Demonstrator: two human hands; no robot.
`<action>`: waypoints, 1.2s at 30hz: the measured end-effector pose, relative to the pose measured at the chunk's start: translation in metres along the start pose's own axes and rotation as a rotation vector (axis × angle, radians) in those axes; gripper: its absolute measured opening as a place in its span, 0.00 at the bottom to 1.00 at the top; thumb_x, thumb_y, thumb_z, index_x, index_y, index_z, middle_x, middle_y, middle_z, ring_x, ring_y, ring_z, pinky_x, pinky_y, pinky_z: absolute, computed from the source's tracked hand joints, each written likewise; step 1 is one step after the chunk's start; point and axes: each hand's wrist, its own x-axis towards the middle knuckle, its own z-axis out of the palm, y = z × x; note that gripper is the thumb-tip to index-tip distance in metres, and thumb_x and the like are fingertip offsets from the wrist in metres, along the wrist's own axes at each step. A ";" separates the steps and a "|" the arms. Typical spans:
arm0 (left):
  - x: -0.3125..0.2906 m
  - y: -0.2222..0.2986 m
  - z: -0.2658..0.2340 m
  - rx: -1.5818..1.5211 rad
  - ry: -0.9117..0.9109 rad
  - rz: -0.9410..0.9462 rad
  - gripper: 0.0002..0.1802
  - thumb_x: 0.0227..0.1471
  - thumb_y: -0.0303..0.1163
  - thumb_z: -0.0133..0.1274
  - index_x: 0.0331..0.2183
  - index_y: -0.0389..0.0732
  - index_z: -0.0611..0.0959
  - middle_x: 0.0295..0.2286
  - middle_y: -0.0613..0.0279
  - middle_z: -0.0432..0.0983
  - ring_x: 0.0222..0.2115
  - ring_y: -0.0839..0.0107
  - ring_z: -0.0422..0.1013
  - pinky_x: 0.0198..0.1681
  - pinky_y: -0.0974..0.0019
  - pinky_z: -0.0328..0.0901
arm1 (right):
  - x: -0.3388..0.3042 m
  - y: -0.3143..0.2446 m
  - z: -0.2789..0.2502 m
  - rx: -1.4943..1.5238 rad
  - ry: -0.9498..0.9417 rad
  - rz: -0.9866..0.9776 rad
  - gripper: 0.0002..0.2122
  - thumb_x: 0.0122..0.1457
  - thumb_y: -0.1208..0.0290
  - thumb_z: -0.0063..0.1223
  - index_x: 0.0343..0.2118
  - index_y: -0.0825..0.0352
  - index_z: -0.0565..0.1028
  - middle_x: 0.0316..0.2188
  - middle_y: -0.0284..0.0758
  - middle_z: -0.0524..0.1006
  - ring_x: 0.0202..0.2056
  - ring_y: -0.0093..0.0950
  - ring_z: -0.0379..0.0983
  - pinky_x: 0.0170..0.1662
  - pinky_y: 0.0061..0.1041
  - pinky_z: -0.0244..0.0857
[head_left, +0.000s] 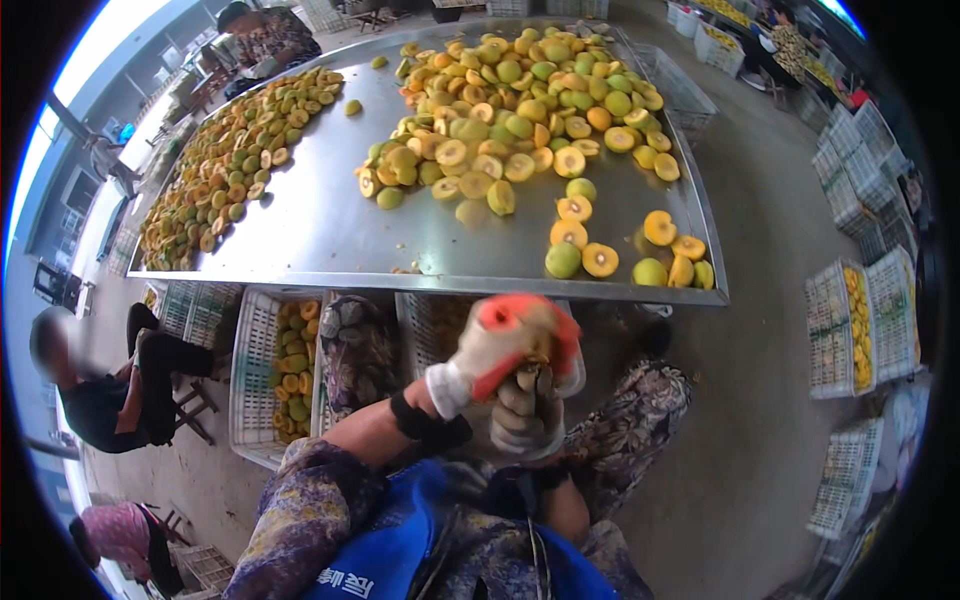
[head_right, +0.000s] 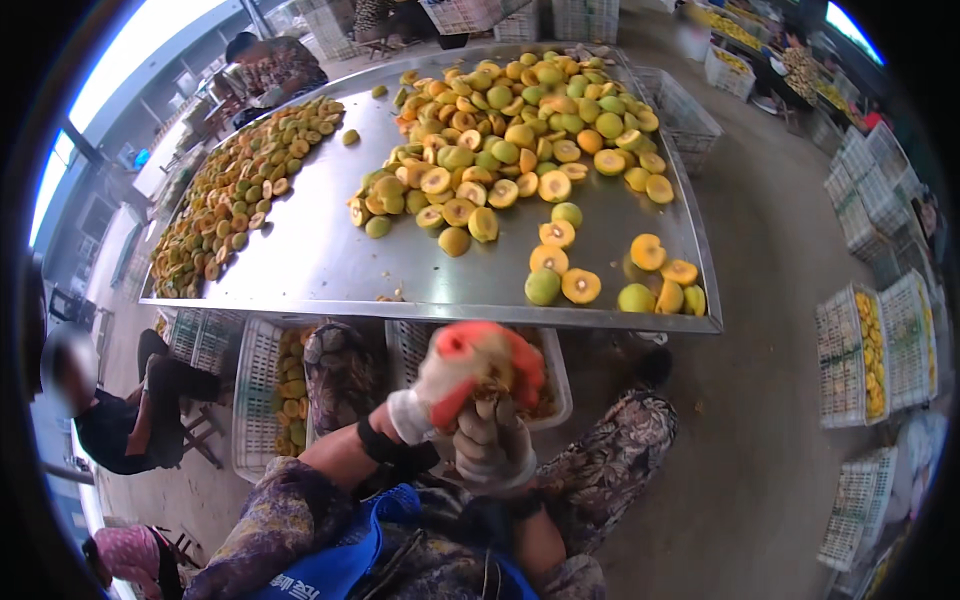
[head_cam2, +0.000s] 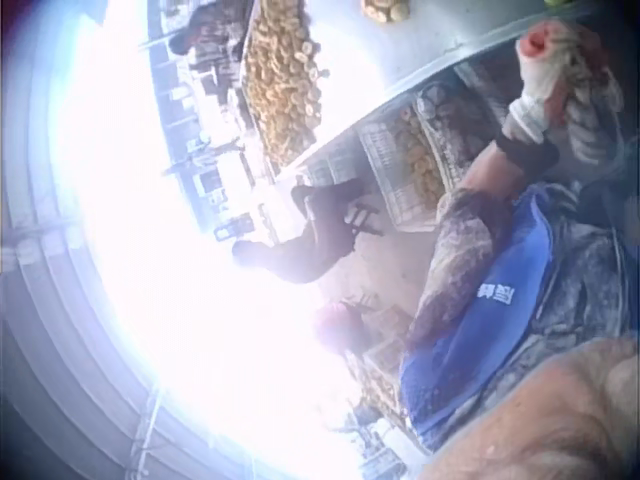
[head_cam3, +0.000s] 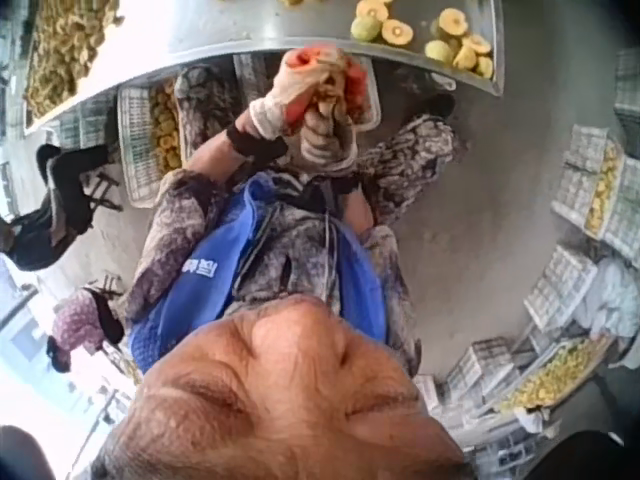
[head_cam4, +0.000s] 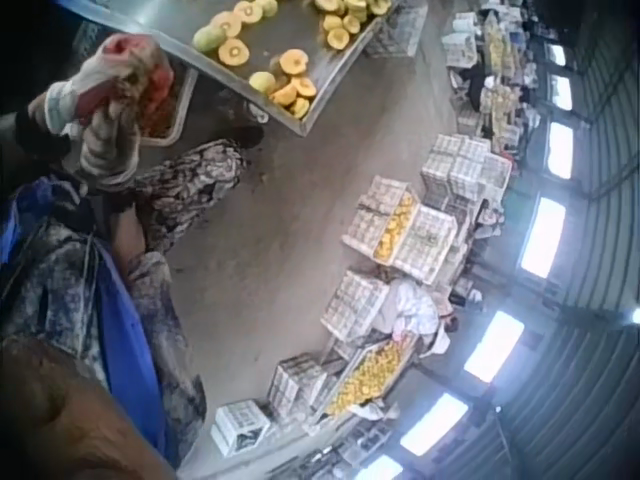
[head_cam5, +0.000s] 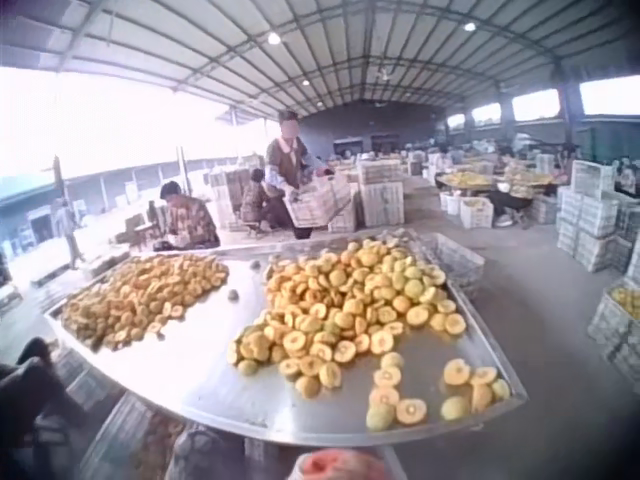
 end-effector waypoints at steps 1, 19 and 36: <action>0.004 0.009 0.001 -0.098 0.071 0.036 0.19 0.55 0.41 0.57 0.31 0.31 0.82 0.31 0.48 0.80 0.31 0.60 0.80 0.33 0.61 0.75 | 0.004 -0.005 -0.008 -0.035 -0.229 0.050 0.24 0.67 0.41 0.42 0.31 0.62 0.67 0.12 0.23 0.60 0.07 0.15 0.49 0.12 0.20 0.49; 0.156 0.050 -0.107 1.967 0.187 -0.034 0.35 0.51 0.43 0.57 0.61 0.54 0.70 0.55 0.56 0.71 0.52 0.51 0.72 0.54 0.53 0.68 | 0.013 0.014 -0.058 0.239 0.465 -0.266 0.24 0.65 0.45 0.49 0.31 0.67 0.79 0.14 0.21 0.54 0.13 0.15 0.47 0.15 0.20 0.42; 0.134 0.066 -0.088 2.110 -0.245 -0.111 0.30 0.50 0.44 0.58 0.56 0.63 0.76 0.58 0.57 0.68 0.61 0.54 0.62 0.60 0.49 0.62 | 0.018 0.013 -0.041 -0.116 0.873 -0.352 0.22 0.65 0.41 0.47 0.30 0.58 0.69 0.14 0.25 0.62 0.14 0.19 0.56 0.18 0.20 0.50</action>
